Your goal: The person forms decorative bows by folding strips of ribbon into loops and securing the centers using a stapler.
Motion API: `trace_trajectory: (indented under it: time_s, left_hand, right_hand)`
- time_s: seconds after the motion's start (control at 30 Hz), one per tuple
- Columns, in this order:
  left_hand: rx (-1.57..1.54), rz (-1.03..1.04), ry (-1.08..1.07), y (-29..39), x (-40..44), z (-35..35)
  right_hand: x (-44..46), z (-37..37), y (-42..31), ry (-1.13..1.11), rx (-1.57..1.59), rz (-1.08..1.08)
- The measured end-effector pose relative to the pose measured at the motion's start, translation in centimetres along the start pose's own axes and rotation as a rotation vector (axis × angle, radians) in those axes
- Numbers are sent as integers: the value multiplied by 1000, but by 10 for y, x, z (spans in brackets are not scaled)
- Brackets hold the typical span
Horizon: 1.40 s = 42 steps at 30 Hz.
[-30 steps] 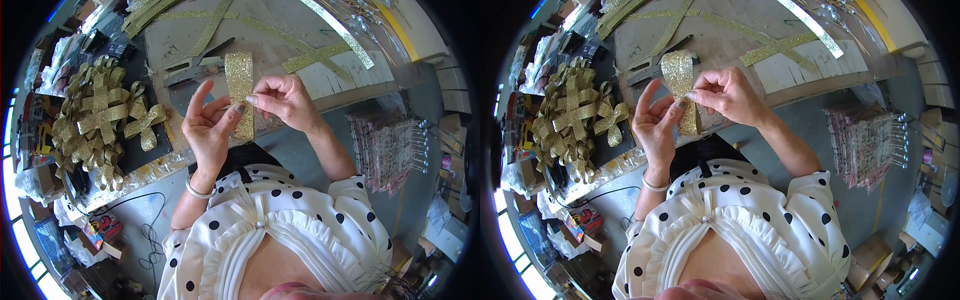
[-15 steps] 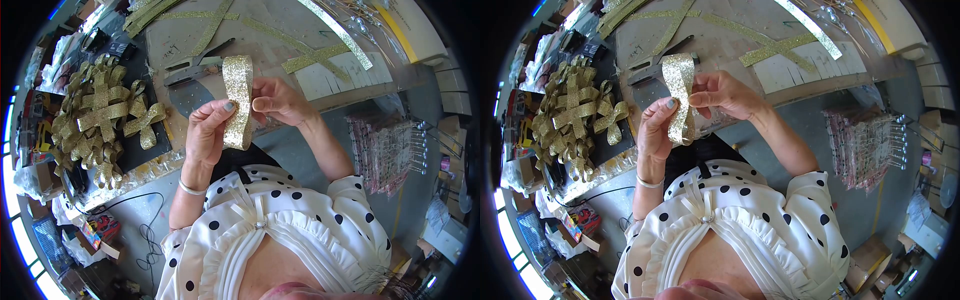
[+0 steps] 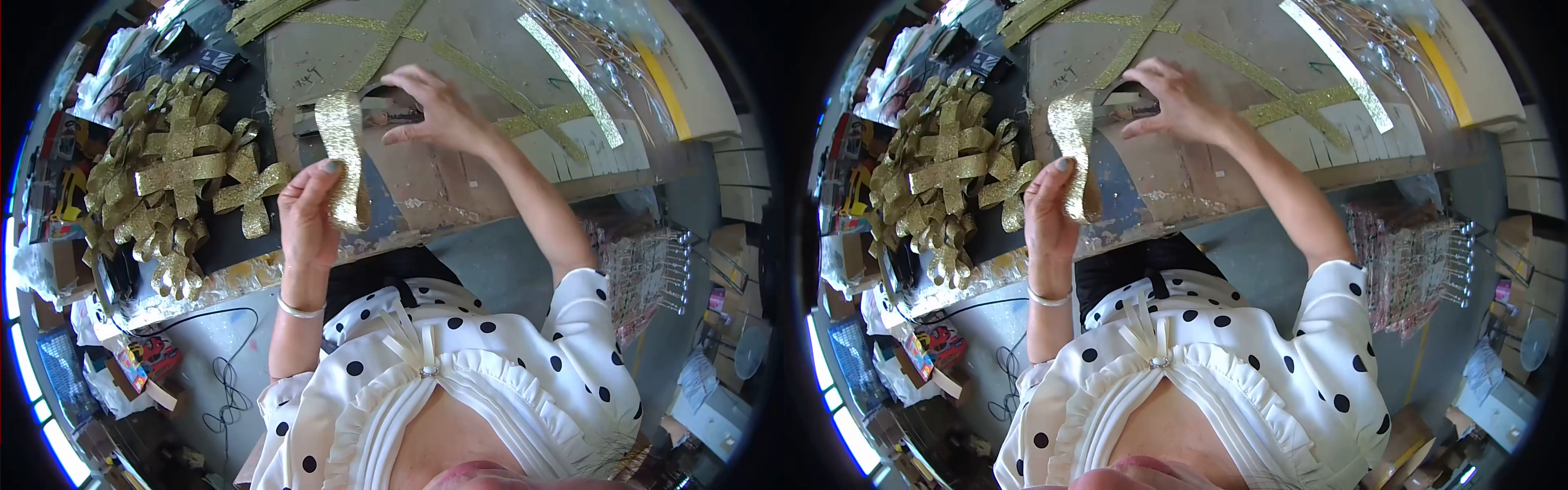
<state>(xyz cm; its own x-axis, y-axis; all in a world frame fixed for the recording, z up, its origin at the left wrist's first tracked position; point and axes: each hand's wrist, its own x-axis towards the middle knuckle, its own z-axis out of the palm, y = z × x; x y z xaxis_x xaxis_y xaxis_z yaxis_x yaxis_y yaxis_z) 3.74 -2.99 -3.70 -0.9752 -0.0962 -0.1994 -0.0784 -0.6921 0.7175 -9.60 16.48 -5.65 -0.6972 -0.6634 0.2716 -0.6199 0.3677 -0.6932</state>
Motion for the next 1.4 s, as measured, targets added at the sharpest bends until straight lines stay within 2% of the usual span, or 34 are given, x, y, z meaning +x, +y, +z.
trace_trajectory:
  time_s: [0.03,0.07,0.13,0.2,0.27,0.3,0.33,0.4,0.47,0.5,0.6,0.63,0.7,0.73,0.8,0.93,1.0,1.13,1.23,1.3,1.33,1.4]
  left_hand:
    - [-6,7,0,8,0,2]
    - [-10,17,10,10,1,-2]
    - [29,83,63,13,4,-11]
    - [40,144,112,13,6,-15]
    - [118,226,147,15,7,-17]
    - [125,192,155,18,7,-18]
    - [123,196,161,20,7,-17]
    - [188,285,171,25,8,-15]
    - [204,284,157,28,10,-13]
    - [226,280,139,29,11,-12]
    - [269,302,110,24,15,-7]
    - [266,298,103,24,15,-3]
    - [299,291,70,22,14,6]
    - [300,289,63,19,15,8]
    - [330,310,44,14,15,12]
    - [383,293,2,12,13,20]
    - [418,284,-11,12,12,22]
    - [438,282,-35,13,10,26]
    - [445,252,-56,13,9,25]
    - [513,227,-119,12,11,21]
    - [515,223,-118,11,12,20]
    - [590,250,-17,11,19,20]
  right_hand:
    - [10,-2,5,142,-686,-131]
    - [18,-3,9,136,-682,-144]
    - [33,-10,5,-279,-621,43]
    - [40,-14,-2,-328,-657,-5]
    - [42,-15,-11,-411,-454,190]
    - [42,-23,-26,-434,-321,299]
    - [37,-27,-27,-438,-321,294]
    - [22,-39,-25,-537,528,630]
    - [-5,-43,-32,-561,894,539]
    - [-11,-45,-42,-607,755,503]
    - [-33,-49,-55,-564,491,513]
    - [-38,-52,-60,-558,489,519]
    - [-41,-55,-74,-503,229,541]
    - [-44,-55,-75,-496,229,544]
    - [-51,-54,-76,-304,56,204]
    - [-51,-58,-78,-369,85,299]
    - [-55,-57,-73,-339,27,185]
    - [-61,-57,-72,-324,37,238]
    - [-65,-54,-67,-285,36,167]
    - [-67,-52,-68,-319,-157,226]
    - [-70,-48,-63,-320,-154,228]
    - [-69,-42,-50,-214,-203,142]
